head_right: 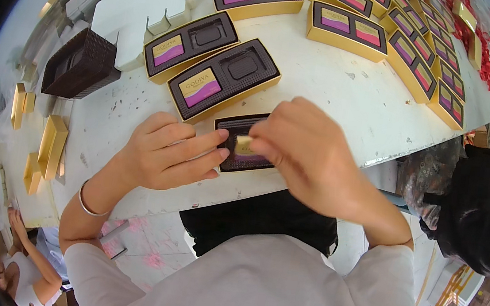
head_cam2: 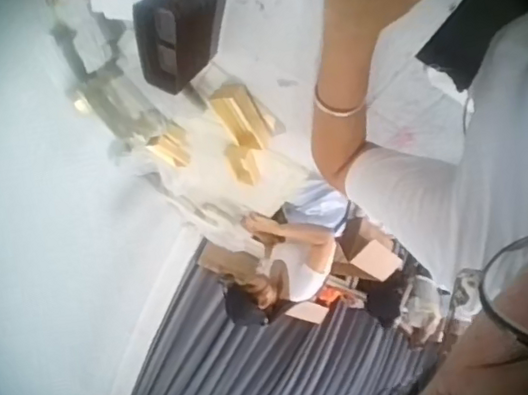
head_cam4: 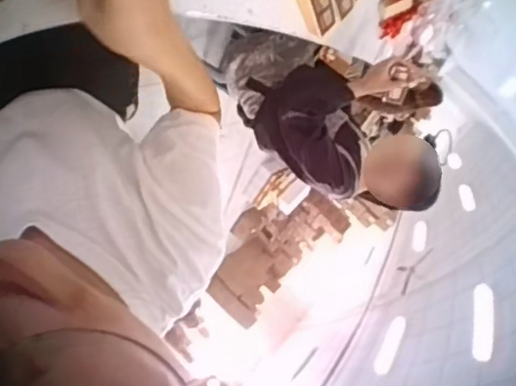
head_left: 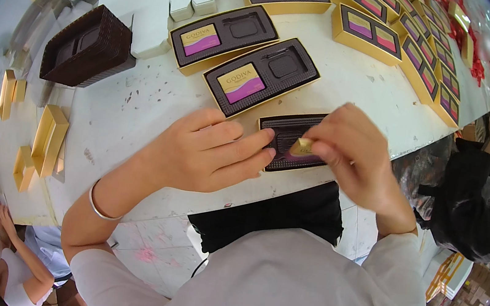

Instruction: The person assembles cosmetic compacts by placing black plastic trays into gold-colored boxes and inserting small purple and gold packets into the tray slots. The person repeatedly picks up trays and packets, arranges them, and sets the completed units aside on the table.

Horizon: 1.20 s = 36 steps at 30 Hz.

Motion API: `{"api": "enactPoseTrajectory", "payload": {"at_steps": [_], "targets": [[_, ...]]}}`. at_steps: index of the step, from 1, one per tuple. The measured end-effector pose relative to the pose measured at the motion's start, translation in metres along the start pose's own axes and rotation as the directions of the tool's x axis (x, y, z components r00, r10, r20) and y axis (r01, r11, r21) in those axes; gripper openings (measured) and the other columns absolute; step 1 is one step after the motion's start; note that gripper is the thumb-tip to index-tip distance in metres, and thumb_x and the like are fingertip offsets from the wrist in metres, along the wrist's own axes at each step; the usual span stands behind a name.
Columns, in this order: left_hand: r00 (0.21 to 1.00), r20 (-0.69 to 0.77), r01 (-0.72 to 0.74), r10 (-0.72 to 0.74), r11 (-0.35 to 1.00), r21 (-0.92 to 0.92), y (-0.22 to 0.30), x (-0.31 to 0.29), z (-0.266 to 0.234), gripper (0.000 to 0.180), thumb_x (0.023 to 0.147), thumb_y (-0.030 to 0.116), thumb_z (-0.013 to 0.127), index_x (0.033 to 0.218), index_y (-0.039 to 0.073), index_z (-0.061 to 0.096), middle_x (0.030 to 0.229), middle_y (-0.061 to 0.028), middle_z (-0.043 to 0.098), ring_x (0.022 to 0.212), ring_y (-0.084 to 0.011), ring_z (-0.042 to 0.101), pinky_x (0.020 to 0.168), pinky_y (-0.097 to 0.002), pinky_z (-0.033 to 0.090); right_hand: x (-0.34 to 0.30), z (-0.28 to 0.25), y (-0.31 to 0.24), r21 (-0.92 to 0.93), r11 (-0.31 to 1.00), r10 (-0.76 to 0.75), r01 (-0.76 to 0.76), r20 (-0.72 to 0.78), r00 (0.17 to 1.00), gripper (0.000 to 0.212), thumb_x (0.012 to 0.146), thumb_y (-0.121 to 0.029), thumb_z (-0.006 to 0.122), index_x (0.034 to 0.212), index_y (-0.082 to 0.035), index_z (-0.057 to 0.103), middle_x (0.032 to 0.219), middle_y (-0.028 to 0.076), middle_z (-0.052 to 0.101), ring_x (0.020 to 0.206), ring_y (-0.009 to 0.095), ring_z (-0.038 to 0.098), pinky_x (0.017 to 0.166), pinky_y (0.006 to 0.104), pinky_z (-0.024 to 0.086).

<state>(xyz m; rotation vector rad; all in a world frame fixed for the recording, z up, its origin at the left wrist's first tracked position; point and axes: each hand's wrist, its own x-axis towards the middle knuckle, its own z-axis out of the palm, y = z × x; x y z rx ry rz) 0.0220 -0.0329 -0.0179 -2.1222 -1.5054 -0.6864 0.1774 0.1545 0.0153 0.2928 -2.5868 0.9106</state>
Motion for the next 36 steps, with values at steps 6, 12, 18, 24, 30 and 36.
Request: {"api": "enactPoseTrajectory", "payload": {"at_steps": [6, 12, 18, 24, 30, 36], "targets": [[0.999, -0.033, 0.006, -0.008, 0.999, -0.044, 0.001, 0.001, 0.002, 0.014, 0.075, 0.012, 0.066, 0.088, 0.011, 0.064, 0.101, -0.0017, 0.064, 0.070, -0.0109, 0.050, 0.060, -0.0237, 0.039, 0.003, 0.002, -0.004, -0.115, 0.988, 0.099, -0.104, -0.048, 0.994, 0.019, 0.075, -0.003, 0.070, 0.091, -0.002, 0.061, 0.091, 0.011, 0.056, 0.074, 0.025, 0.051, 0.065, 0.0315, 0.043], [1.000, -0.004, -0.009, 0.009, 0.999, -0.051, 0.001, -0.003, 0.000, 0.019, 0.073, 0.016, 0.073, 0.090, 0.011, 0.067, 0.105, -0.0030, 0.065, 0.075, -0.0133, 0.050, 0.060, -0.0251, 0.041, -0.016, -0.001, -0.004, -0.127, 0.990, -0.049, 0.056, 0.061, 0.997, 0.028, 0.069, -0.009, 0.075, 0.094, -0.003, 0.066, 0.096, 0.010, 0.055, 0.078, 0.026, 0.053, 0.070, 0.0351, 0.042], [1.000, 0.021, -0.015, 0.016, 0.998, -0.053, 0.001, -0.002, -0.002, 0.022, 0.073, 0.015, 0.072, 0.093, 0.010, 0.068, 0.106, -0.0056, 0.066, 0.073, -0.0140, 0.051, 0.059, -0.0256, 0.041, 0.000, -0.003, -0.005, -0.055, 0.993, 0.111, -0.105, 0.126, 0.986, 0.019, 0.070, -0.006, 0.072, 0.088, -0.009, 0.065, 0.080, 0.003, 0.052, 0.076, 0.021, 0.052, 0.070, 0.0331, 0.036], [0.999, 0.028, -0.029, 0.030, 0.998, -0.056, -0.001, 0.005, -0.002, 0.016, 0.076, 0.013, 0.067, 0.091, 0.009, 0.066, 0.106, -0.0046, 0.064, 0.067, -0.0119, 0.049, 0.056, -0.0237, 0.038, 0.008, 0.001, 0.005, -0.083, 0.996, 0.028, -0.014, 0.168, 0.985, 0.016, 0.070, -0.002, 0.067, 0.081, -0.013, 0.061, 0.075, 0.000, 0.051, 0.075, 0.018, 0.052, 0.072, 0.0336, 0.033], [1.000, -0.001, 0.014, -0.014, 0.999, -0.044, 0.000, 0.001, -0.008, 0.017, 0.081, 0.021, 0.068, 0.097, 0.015, 0.065, 0.109, -0.0017, 0.062, 0.070, -0.0118, 0.049, 0.059, -0.0237, 0.037, 0.035, -0.067, 0.070, -0.082, 0.994, 0.038, -0.076, -0.391, 0.920, 0.011, 0.077, 0.000, 0.065, 0.087, 0.001, 0.065, 0.082, 0.009, 0.064, 0.073, 0.022, 0.060, 0.072, 0.0341, 0.049], [0.996, -0.029, 0.088, -0.089, 0.995, -0.044, -0.009, -0.002, -0.008, 0.020, 0.081, 0.028, 0.069, 0.098, 0.018, 0.065, 0.106, -0.0012, 0.063, 0.070, -0.0122, 0.050, 0.060, -0.0257, 0.037, 0.082, -0.181, 0.269, -0.616, 0.668, 0.224, -0.418, -0.369, 0.902, 0.020, 0.082, -0.010, 0.058, 0.097, -0.006, 0.069, 0.095, 0.016, 0.066, 0.091, 0.032, 0.063, 0.081, 0.0401, 0.049]]}}
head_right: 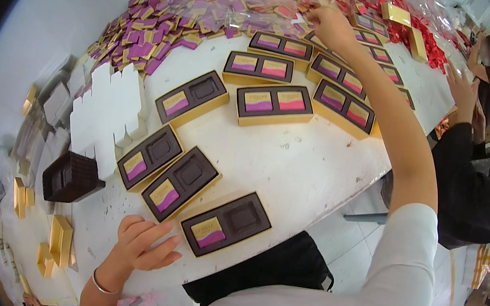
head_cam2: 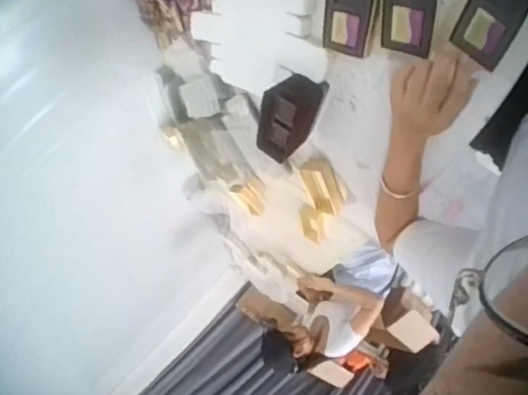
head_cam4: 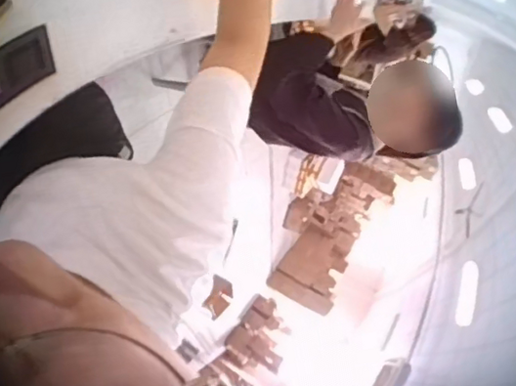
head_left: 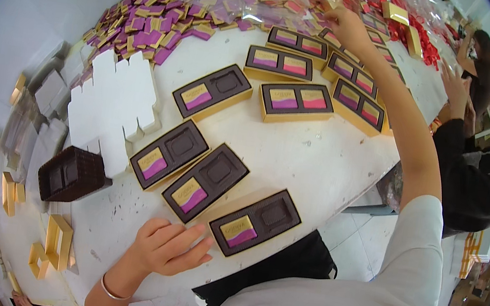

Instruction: The person assembles cosmetic compacts by placing black plastic trays into gold-colored boxes and inserting small purple and gold packets into the tray slots. The person repeatedly picks up trays and packets, arranges them, and sets the completed units aside on the table.

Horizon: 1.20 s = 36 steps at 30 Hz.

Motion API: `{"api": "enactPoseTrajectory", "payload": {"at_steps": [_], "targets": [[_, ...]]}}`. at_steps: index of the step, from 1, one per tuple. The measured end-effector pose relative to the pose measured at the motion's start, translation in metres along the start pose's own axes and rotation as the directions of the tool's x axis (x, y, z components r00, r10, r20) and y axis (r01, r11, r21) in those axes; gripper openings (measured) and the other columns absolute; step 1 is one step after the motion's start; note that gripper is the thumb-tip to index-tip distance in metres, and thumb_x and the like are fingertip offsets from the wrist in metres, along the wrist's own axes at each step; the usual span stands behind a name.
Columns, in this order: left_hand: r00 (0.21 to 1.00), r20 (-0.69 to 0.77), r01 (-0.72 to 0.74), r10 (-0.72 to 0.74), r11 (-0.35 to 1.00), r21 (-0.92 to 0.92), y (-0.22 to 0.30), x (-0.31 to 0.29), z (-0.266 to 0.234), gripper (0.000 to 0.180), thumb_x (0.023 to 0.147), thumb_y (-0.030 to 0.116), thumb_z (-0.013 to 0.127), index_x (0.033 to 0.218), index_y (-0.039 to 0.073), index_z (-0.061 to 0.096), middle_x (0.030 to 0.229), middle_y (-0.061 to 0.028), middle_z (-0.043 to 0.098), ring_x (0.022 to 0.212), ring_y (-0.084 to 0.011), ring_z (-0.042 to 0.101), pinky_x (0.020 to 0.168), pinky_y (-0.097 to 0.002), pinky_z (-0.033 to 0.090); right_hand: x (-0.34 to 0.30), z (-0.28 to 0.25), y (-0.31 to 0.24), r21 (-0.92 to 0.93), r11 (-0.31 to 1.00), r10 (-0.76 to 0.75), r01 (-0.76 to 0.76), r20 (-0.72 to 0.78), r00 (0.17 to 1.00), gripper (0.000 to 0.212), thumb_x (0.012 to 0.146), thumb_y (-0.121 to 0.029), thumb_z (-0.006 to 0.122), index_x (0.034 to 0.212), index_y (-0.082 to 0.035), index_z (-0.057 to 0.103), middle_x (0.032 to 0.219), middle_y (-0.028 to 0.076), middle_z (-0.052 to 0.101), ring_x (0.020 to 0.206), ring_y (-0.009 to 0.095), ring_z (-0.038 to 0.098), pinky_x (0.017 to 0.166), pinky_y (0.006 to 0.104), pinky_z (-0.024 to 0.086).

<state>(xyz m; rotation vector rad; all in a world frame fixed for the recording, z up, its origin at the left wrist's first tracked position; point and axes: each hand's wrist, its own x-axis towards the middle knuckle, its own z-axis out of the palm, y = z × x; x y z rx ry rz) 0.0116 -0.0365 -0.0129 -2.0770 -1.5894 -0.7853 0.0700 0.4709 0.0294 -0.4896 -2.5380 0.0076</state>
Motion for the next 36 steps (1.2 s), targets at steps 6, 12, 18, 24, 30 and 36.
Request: {"api": "enactPoseTrajectory", "payload": {"at_steps": [6, 12, 18, 24, 30, 36], "targets": [[0.998, 0.058, 0.028, -0.029, 1.000, 0.008, -0.001, -0.009, -0.007, 0.018, 0.081, 0.030, 0.067, 0.095, 0.019, 0.064, 0.104, -0.0029, 0.062, 0.074, -0.0158, 0.050, 0.065, -0.0309, 0.038, 0.073, 0.083, 0.040, -0.222, 0.975, 0.080, -0.014, 0.292, 0.953, 0.039, 0.075, -0.024, 0.069, 0.109, -0.004, 0.064, 0.095, 0.020, 0.066, 0.087, 0.034, 0.064, 0.077, 0.0404, 0.050], [0.992, 0.097, 0.086, -0.083, 0.996, -0.024, -0.001, -0.008, -0.009, 0.020, 0.076, 0.029, 0.070, 0.094, 0.022, 0.065, 0.102, 0.0013, 0.062, 0.075, -0.0131, 0.050, 0.065, -0.0281, 0.038, 0.101, 0.126, 0.039, -0.011, 1.000, 0.011, -0.009, 0.211, 0.977, 0.037, 0.079, -0.031, 0.062, 0.102, -0.002, 0.062, 0.097, 0.020, 0.066, 0.090, 0.035, 0.063, 0.079, 0.0444, 0.050], [0.995, 0.052, 0.085, -0.083, 0.995, -0.052, -0.004, -0.003, -0.007, 0.018, 0.079, 0.027, 0.070, 0.095, 0.019, 0.067, 0.101, 0.0000, 0.063, 0.068, -0.0100, 0.050, 0.062, -0.0238, 0.035, 0.085, 0.056, 0.021, -0.100, 0.989, 0.130, -0.110, 0.216, 0.968, 0.037, 0.080, -0.040, 0.065, 0.093, -0.005, 0.069, 0.084, 0.015, 0.068, 0.080, 0.031, 0.066, 0.071, 0.0406, 0.051], [0.997, 0.034, 0.066, -0.065, 0.998, -0.020, -0.003, -0.001, -0.009, 0.018, 0.079, 0.026, 0.069, 0.095, 0.019, 0.067, 0.102, 0.0007, 0.063, 0.074, -0.0116, 0.050, 0.064, -0.0259, 0.036, 0.013, -0.033, -0.039, 0.917, 0.284, -0.002, -0.282, 0.294, 0.956, 0.038, 0.086, -0.025, 0.067, 0.115, -0.002, 0.060, 0.107, 0.009, 0.065, 0.097, 0.014, 0.062, 0.080, 0.0267, 0.049], [0.953, 0.021, 0.298, -0.301, 0.950, 0.092, -0.021, 0.058, -0.003, 0.029, 0.077, 0.025, 0.070, 0.104, 0.015, 0.064, 0.108, -0.0034, 0.060, 0.089, -0.0202, 0.054, 0.076, -0.0354, 0.040, -0.049, -0.030, -0.126, 0.921, 0.123, -0.306, -0.371, 0.390, 0.868, 0.040, 0.081, -0.005, 0.065, 0.120, -0.002, 0.056, 0.126, 0.015, 0.057, 0.113, 0.023, 0.057, 0.099, 0.0326, 0.044], [0.756, 0.181, 0.584, -0.629, 0.773, 0.246, -0.098, 0.105, 0.020, 0.053, 0.077, 0.030, 0.071, 0.121, 0.004, 0.056, 0.111, -0.0117, 0.059, 0.104, -0.0285, 0.054, 0.090, -0.0409, 0.042, -0.036, -0.004, -0.169, 0.889, 0.343, -0.379, -0.303, 0.426, 0.822, 0.033, 0.086, 0.001, 0.061, 0.119, 0.001, 0.058, 0.112, 0.006, 0.064, 0.100, 0.011, 0.060, 0.084, 0.0245, 0.049]]}}
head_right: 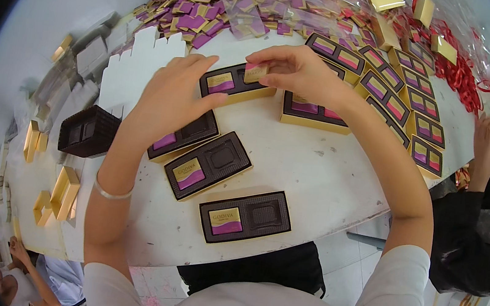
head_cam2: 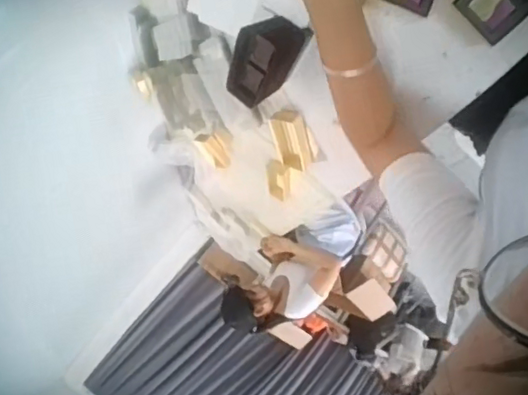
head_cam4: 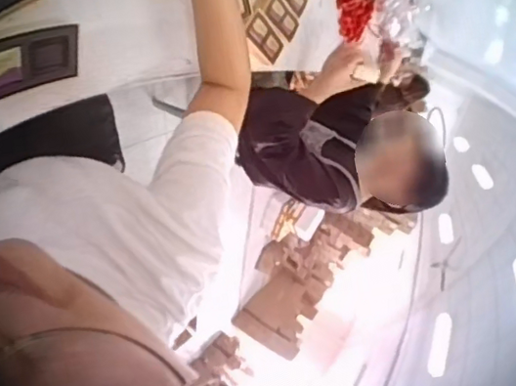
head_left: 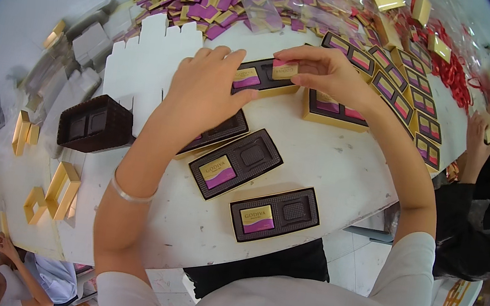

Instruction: The person assembles cosmetic compacts by placing black plastic trays into gold-colored boxes and inserting small purple and gold packets into the tray slots. The person repeatedly picks up trays and packets, arranges them, and sets the completed units aside on the table.

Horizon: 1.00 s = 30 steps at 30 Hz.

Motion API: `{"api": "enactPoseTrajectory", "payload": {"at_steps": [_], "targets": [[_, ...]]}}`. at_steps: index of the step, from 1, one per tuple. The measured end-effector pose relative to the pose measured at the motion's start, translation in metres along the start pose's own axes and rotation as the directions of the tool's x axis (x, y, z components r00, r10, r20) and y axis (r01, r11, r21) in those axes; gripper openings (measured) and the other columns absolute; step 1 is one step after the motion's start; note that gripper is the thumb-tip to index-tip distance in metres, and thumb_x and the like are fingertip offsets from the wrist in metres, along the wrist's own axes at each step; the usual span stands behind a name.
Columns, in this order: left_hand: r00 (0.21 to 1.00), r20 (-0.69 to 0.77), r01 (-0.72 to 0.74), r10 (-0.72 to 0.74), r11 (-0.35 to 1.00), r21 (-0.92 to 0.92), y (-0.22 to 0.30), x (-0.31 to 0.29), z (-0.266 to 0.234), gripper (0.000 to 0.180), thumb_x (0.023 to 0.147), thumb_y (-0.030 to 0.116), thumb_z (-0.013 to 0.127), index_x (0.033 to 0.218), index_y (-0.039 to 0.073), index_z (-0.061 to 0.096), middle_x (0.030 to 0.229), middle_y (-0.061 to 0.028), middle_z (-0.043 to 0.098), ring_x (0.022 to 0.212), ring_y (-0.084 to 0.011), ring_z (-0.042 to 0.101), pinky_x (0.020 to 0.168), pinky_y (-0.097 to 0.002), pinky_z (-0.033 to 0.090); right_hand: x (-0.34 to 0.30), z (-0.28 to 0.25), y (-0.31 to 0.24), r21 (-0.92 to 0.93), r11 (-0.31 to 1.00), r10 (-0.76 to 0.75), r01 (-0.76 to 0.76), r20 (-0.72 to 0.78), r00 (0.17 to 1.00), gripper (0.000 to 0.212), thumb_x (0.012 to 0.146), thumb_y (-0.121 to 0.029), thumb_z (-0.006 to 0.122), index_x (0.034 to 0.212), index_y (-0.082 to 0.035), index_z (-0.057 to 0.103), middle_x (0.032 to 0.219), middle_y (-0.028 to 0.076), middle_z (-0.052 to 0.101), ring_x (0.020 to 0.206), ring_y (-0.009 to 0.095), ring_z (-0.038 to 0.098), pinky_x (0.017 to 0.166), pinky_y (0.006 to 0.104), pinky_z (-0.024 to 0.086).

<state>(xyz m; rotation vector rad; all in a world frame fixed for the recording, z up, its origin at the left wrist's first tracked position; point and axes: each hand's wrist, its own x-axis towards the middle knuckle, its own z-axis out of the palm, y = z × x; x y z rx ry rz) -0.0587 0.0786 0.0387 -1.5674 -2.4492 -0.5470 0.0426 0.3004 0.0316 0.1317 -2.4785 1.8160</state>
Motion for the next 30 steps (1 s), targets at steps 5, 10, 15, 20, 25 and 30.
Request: {"api": "enactPoseTrajectory", "payload": {"at_steps": [5, 10, 15, 20, 25, 30], "targets": [[0.984, 0.159, 0.093, -0.078, 0.992, -0.087, -0.009, 0.006, 0.013, 0.051, 0.077, 0.033, 0.071, 0.118, 0.004, 0.058, 0.105, -0.0107, 0.060, 0.101, -0.0271, 0.055, 0.087, -0.0387, 0.045, 0.001, 0.001, -0.004, -0.388, 0.917, -0.162, 0.089, -0.159, 0.974, 0.021, 0.084, -0.006, 0.066, 0.104, 0.001, 0.064, 0.095, 0.008, 0.065, 0.089, 0.014, 0.063, 0.077, 0.0255, 0.049], [0.988, 0.130, 0.096, -0.087, 0.993, -0.069, -0.005, 0.009, 0.018, 0.048, 0.076, 0.031, 0.072, 0.115, 0.004, 0.060, 0.105, -0.0096, 0.060, 0.099, -0.0274, 0.055, 0.086, -0.0374, 0.045, 0.002, 0.010, 0.006, -0.957, 0.176, -0.540, 0.230, 0.101, 0.836, 0.018, 0.076, -0.017, 0.071, 0.073, -0.003, 0.059, 0.072, 0.008, 0.052, 0.070, 0.027, 0.054, 0.062, 0.0366, 0.046], [0.985, 0.138, 0.116, -0.105, 0.991, -0.073, -0.005, 0.007, 0.019, 0.049, 0.076, 0.031, 0.072, 0.116, 0.005, 0.059, 0.107, -0.0089, 0.059, 0.100, -0.0271, 0.054, 0.087, -0.0367, 0.045, 0.013, 0.028, 0.001, -0.920, 0.350, -0.258, 0.179, 0.089, 0.962, 0.017, 0.078, -0.014, 0.070, 0.084, 0.000, 0.063, 0.083, 0.010, 0.053, 0.079, 0.026, 0.055, 0.069, 0.0358, 0.046], [0.983, 0.150, 0.119, -0.109, 0.991, -0.062, -0.006, 0.009, 0.018, 0.050, 0.077, 0.031, 0.071, 0.117, 0.005, 0.058, 0.107, -0.0085, 0.059, 0.100, -0.0272, 0.054, 0.087, -0.0366, 0.045, 0.006, -0.002, 0.008, -0.806, 0.465, -0.377, 0.368, 0.196, 0.905, 0.011, 0.078, -0.008, 0.067, 0.089, -0.005, 0.070, 0.088, 0.010, 0.055, 0.082, 0.026, 0.056, 0.072, 0.0335, 0.046], [0.982, 0.158, 0.114, -0.100, 0.990, -0.081, -0.007, 0.010, 0.018, 0.051, 0.076, 0.032, 0.072, 0.116, 0.004, 0.058, 0.107, -0.0088, 0.059, 0.100, -0.0272, 0.054, 0.087, -0.0363, 0.045, 0.025, 0.002, 0.011, -0.489, 0.862, -0.088, 0.130, 0.108, 0.990, 0.018, 0.079, -0.002, 0.067, 0.096, -0.005, 0.071, 0.087, 0.005, 0.056, 0.082, 0.018, 0.056, 0.072, 0.0297, 0.045], [0.983, 0.155, 0.119, -0.099, 0.985, -0.123, -0.009, 0.008, 0.017, 0.050, 0.075, 0.030, 0.072, 0.115, 0.003, 0.059, 0.107, -0.0089, 0.059, 0.100, -0.0275, 0.054, 0.088, -0.0360, 0.044, 0.036, -0.004, 0.003, -0.458, 0.883, -0.006, 0.102, 0.207, 0.978, 0.014, 0.082, -0.001, 0.066, 0.096, -0.002, 0.069, 0.094, 0.003, 0.058, 0.086, 0.013, 0.056, 0.077, 0.0253, 0.046]]}}
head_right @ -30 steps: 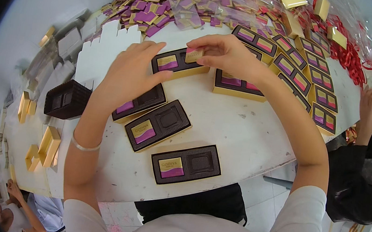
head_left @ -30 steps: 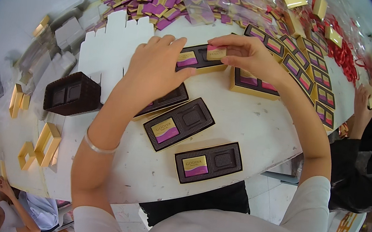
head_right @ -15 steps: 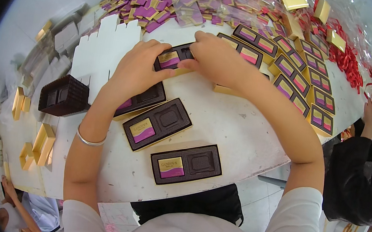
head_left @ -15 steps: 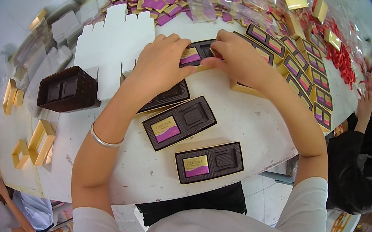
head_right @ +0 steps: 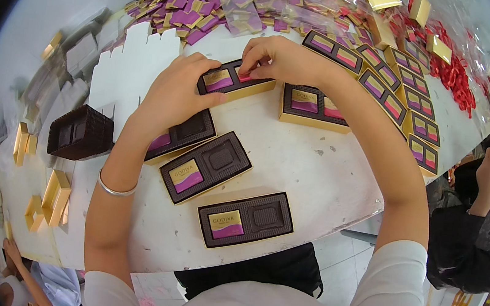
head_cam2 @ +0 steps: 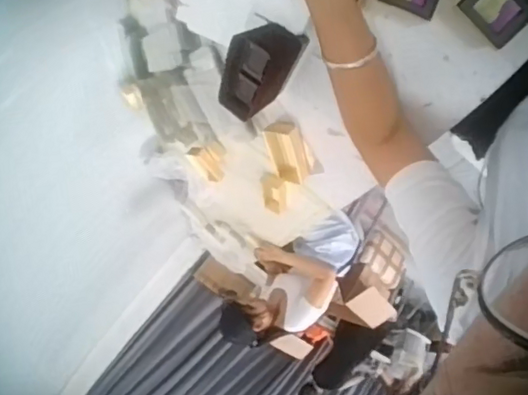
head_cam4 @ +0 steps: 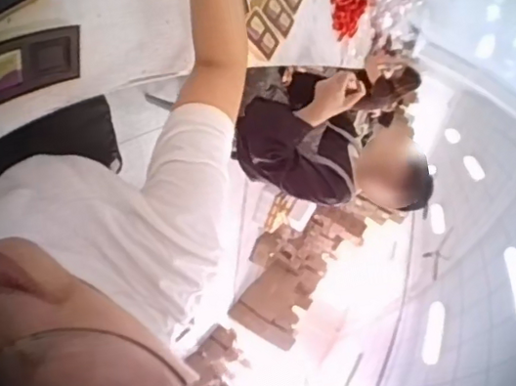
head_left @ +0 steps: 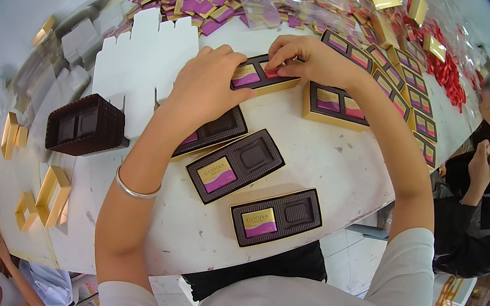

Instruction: The person assembles cosmetic compacts by placing black plastic trays into gold-colored boxes and inserting small purple and gold packets into the tray slots. The person repeatedly picks up trays and packets, arranges them, and sets the completed units aside on the table.

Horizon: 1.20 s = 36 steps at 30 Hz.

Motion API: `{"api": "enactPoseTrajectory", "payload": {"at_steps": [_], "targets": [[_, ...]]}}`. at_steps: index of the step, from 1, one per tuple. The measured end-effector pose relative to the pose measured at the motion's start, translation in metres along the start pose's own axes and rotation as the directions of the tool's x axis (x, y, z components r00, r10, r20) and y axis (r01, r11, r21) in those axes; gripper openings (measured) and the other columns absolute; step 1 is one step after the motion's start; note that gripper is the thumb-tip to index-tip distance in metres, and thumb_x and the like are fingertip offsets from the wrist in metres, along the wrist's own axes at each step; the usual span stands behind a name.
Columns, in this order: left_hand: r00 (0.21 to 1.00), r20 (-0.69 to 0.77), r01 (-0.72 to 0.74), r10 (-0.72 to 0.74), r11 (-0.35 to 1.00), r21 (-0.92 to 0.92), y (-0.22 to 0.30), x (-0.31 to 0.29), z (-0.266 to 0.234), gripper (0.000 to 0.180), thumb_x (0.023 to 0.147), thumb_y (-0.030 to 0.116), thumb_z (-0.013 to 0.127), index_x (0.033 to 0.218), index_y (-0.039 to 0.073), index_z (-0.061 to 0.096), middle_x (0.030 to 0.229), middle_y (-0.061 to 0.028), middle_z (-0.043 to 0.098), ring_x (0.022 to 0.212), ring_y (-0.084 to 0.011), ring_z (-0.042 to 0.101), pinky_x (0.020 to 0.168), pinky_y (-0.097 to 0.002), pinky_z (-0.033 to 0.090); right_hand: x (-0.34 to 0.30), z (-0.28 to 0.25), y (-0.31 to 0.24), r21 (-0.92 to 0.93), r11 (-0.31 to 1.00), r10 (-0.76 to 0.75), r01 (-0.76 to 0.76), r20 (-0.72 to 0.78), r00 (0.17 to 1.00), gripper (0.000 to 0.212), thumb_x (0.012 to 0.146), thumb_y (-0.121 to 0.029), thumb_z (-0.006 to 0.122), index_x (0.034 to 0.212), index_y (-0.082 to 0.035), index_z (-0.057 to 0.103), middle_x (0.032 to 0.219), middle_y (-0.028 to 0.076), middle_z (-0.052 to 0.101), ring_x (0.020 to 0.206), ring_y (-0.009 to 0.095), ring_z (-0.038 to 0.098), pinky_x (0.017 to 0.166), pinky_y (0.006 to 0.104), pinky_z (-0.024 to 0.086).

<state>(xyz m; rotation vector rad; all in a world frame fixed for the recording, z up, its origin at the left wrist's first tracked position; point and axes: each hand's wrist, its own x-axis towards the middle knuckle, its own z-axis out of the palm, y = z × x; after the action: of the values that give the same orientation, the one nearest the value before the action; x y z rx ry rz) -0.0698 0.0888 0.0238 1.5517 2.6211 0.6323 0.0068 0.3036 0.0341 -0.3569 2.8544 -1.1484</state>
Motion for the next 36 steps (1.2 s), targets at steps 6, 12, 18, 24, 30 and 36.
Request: {"api": "enactPoseTrajectory", "payload": {"at_steps": [6, 12, 18, 24, 30, 36], "targets": [[1.000, -0.001, -0.003, 0.003, 1.000, -0.009, 0.001, 0.002, -0.001, 0.049, 0.074, 0.028, 0.073, 0.113, 0.002, 0.059, 0.104, -0.0090, 0.059, 0.099, -0.0277, 0.054, 0.088, -0.0360, 0.044, 0.000, 0.006, 0.012, -0.005, 0.998, -0.061, 0.061, -0.041, 0.997, 0.008, 0.082, 0.000, 0.064, 0.089, -0.002, 0.067, 0.085, 0.002, 0.056, 0.078, 0.012, 0.052, 0.072, 0.0266, 0.044], [1.000, -0.006, -0.002, 0.002, 0.999, -0.038, 0.001, 0.002, -0.001, 0.049, 0.072, 0.025, 0.073, 0.113, 0.002, 0.059, 0.103, -0.0092, 0.059, 0.100, -0.0280, 0.054, 0.089, -0.0354, 0.043, 0.007, 0.004, 0.005, 0.011, 0.992, 0.123, -0.123, 0.032, 0.992, 0.006, 0.083, -0.003, 0.062, 0.089, -0.003, 0.064, 0.076, 0.001, 0.054, 0.071, 0.010, 0.048, 0.067, 0.0265, 0.043], [0.999, 0.007, 0.039, -0.038, 0.997, -0.068, 0.002, 0.002, -0.004, 0.050, 0.070, 0.021, 0.074, 0.113, 0.001, 0.058, 0.105, -0.0108, 0.058, 0.103, -0.0293, 0.053, 0.091, -0.0363, 0.043, -0.015, -0.052, 0.051, 0.202, 0.979, 0.110, 0.043, -0.687, 0.718, 0.016, 0.084, -0.013, 0.062, 0.094, -0.002, 0.067, 0.078, 0.004, 0.063, 0.071, 0.009, 0.057, 0.066, 0.0271, 0.047], [1.000, 0.002, 0.009, -0.009, 0.995, -0.099, 0.006, 0.003, -0.008, 0.049, 0.070, 0.018, 0.075, 0.112, 0.000, 0.057, 0.104, -0.0123, 0.058, 0.102, -0.0308, 0.053, 0.090, -0.0369, 0.043, -0.048, -0.150, 0.199, -0.399, 0.711, 0.199, -0.579, -0.675, 0.710, 0.023, 0.085, -0.017, 0.062, 0.101, 0.000, 0.065, 0.090, 0.013, 0.068, 0.084, 0.025, 0.065, 0.075, 0.0346, 0.050], [0.999, 0.012, 0.034, -0.033, 0.994, -0.103, 0.008, 0.002, -0.008, 0.051, 0.069, 0.017, 0.076, 0.113, 0.001, 0.057, 0.106, -0.0113, 0.057, 0.100, -0.0297, 0.053, 0.088, -0.0369, 0.044, 0.012, -0.149, 0.232, -0.581, 0.513, 0.300, -0.632, -0.568, 0.766, 0.039, 0.079, -0.016, 0.060, 0.115, -0.002, 0.054, 0.106, 0.027, 0.061, 0.104, 0.033, 0.060, 0.086, 0.0436, 0.048], [1.000, -0.013, 0.009, -0.010, 0.997, -0.081, 0.006, 0.000, -0.007, 0.051, 0.070, 0.018, 0.076, 0.114, 0.001, 0.057, 0.107, -0.0108, 0.057, 0.098, -0.0295, 0.053, 0.086, -0.0369, 0.045, 0.008, -0.142, 0.216, -0.684, 0.611, -0.033, -0.398, -0.524, 0.851, 0.030, 0.072, -0.001, 0.057, 0.102, 0.000, 0.061, 0.088, 0.024, 0.064, 0.089, 0.038, 0.063, 0.077, 0.0450, 0.050]]}}
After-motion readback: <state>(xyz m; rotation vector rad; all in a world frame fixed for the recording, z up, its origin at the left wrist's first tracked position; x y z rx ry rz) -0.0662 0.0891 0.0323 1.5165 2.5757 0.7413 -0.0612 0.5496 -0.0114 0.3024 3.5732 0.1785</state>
